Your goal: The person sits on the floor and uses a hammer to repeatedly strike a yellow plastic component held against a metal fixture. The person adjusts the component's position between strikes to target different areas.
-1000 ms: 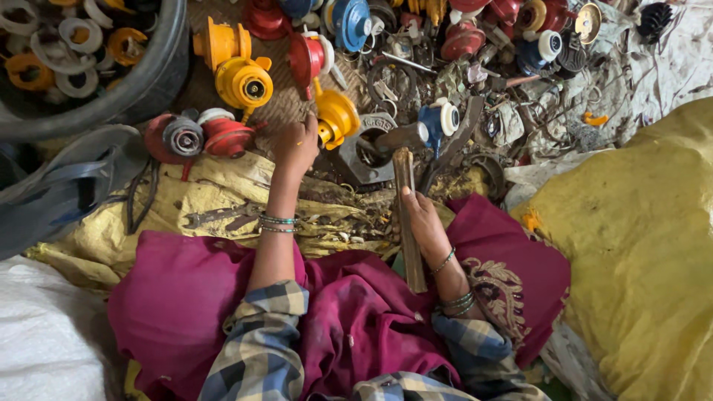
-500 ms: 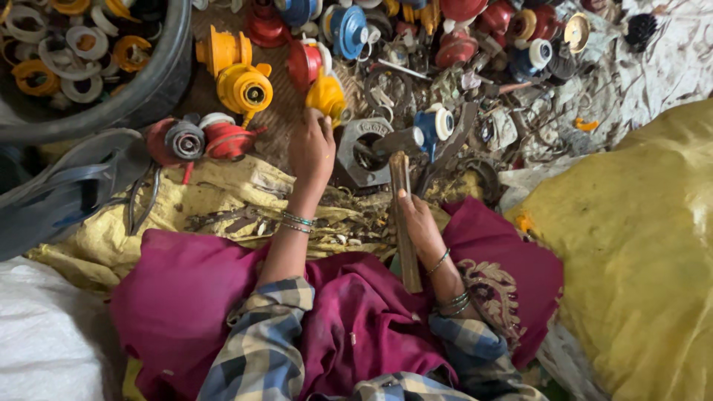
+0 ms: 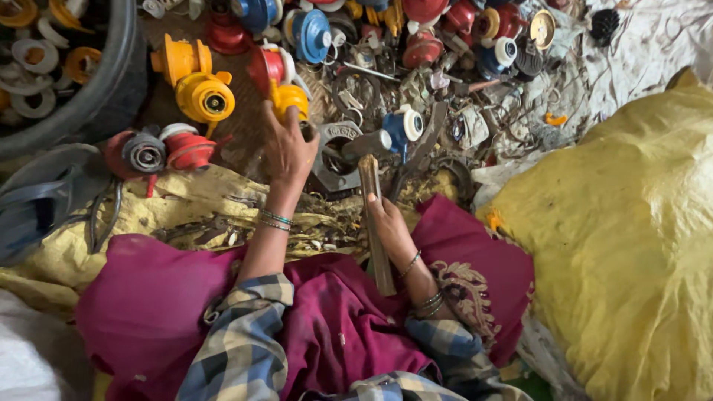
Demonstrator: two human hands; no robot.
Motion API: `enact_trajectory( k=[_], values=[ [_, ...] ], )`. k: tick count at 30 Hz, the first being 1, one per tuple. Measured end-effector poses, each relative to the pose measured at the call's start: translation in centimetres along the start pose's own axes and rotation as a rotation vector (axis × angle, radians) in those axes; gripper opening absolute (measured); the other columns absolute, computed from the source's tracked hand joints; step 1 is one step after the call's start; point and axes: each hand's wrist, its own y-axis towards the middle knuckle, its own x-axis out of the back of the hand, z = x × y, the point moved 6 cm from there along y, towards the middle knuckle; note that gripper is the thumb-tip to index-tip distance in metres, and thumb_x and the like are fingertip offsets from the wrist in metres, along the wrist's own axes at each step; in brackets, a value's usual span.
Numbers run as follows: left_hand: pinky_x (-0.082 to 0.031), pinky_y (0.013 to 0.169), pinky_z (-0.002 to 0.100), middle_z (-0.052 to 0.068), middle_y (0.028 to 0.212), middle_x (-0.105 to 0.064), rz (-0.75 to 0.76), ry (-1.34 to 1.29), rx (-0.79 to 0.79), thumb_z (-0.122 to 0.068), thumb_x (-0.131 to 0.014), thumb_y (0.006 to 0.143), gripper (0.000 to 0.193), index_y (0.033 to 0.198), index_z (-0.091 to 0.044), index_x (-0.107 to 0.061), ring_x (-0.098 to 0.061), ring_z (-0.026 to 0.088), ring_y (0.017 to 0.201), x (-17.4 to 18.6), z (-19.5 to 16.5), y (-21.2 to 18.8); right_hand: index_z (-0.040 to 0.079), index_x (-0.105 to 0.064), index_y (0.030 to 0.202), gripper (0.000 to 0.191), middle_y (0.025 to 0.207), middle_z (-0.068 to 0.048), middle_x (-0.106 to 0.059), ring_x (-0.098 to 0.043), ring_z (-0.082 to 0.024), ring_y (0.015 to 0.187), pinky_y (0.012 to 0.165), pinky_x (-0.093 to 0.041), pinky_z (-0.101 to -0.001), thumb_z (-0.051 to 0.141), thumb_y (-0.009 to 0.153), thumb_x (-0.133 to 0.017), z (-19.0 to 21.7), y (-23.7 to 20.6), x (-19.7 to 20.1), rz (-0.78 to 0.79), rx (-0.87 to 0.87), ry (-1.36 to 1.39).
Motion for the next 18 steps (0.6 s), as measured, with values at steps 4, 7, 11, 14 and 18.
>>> enact_trajectory(
  k=[4, 7, 11, 14, 18],
  values=[
    [-0.055, 0.089, 0.054, 0.037, 0.146, -0.038, -0.046, -0.201, 0.163, -0.022, -0.074, 0.089, 0.067, 0.144, -0.002, -0.042, -0.058, 0.053, 0.117, 0.4, 1.9, -0.8, 0.006, -0.062, 0.106, 0.041, 0.074, -0.001, -0.061, -0.058, -0.011, 0.057, 0.05, -0.049, -0.0261, 0.045, 0.102, -0.051, -0.1, -0.2, -0.5, 0.021, -0.075, 0.104],
    [-0.053, 0.093, 0.053, 0.033, 0.138, -0.045, -0.111, -0.242, 0.117, -0.024, -0.072, 0.098, 0.063, 0.146, 0.0, -0.039, -0.059, 0.054, 0.117, 0.7, 2.2, -1.2, 0.001, -0.061, 0.104, 0.046, 0.075, -0.002, -0.061, -0.059, -0.012, 0.057, 0.049, -0.05, -0.0275, 0.046, 0.104, -0.052, 0.2, -0.1, -0.4, 0.018, -0.036, 0.061],
    [-0.051, 0.094, 0.053, 0.031, 0.136, -0.051, -0.082, -0.254, 0.247, -0.023, -0.064, 0.106, 0.047, 0.142, 0.0, -0.045, -0.06, 0.05, 0.117, -0.5, 3.3, -0.9, 0.002, -0.063, 0.105, 0.046, 0.077, -0.001, -0.061, -0.058, -0.009, 0.062, 0.053, -0.05, -0.0269, 0.046, 0.106, -0.051, 0.3, 0.2, 0.1, -0.001, -0.017, -0.015],
    [-0.051, 0.107, 0.048, 0.022, 0.133, -0.062, -0.228, -0.456, 0.222, -0.022, -0.059, 0.11, 0.036, 0.138, -0.001, -0.054, -0.063, 0.041, 0.124, 0.2, 4.7, -0.1, 0.004, -0.062, 0.104, 0.044, 0.076, -0.002, -0.06, -0.058, -0.011, 0.06, 0.052, -0.05, -0.0282, 0.046, 0.104, -0.052, 0.2, 0.3, 0.3, -0.008, -0.049, 0.008],
    [-0.044, 0.11, 0.046, 0.019, 0.138, -0.061, -0.305, -0.812, 0.149, -0.015, -0.057, 0.107, 0.03, 0.131, 0.004, -0.058, -0.059, 0.035, 0.127, 0.9, 6.6, 0.8, 0.004, -0.063, 0.103, 0.043, 0.076, -0.002, -0.062, -0.058, -0.011, 0.06, 0.052, -0.05, -0.0277, 0.046, 0.104, -0.052, 0.8, 0.2, 0.4, -0.027, -0.037, -0.027]
  ],
)
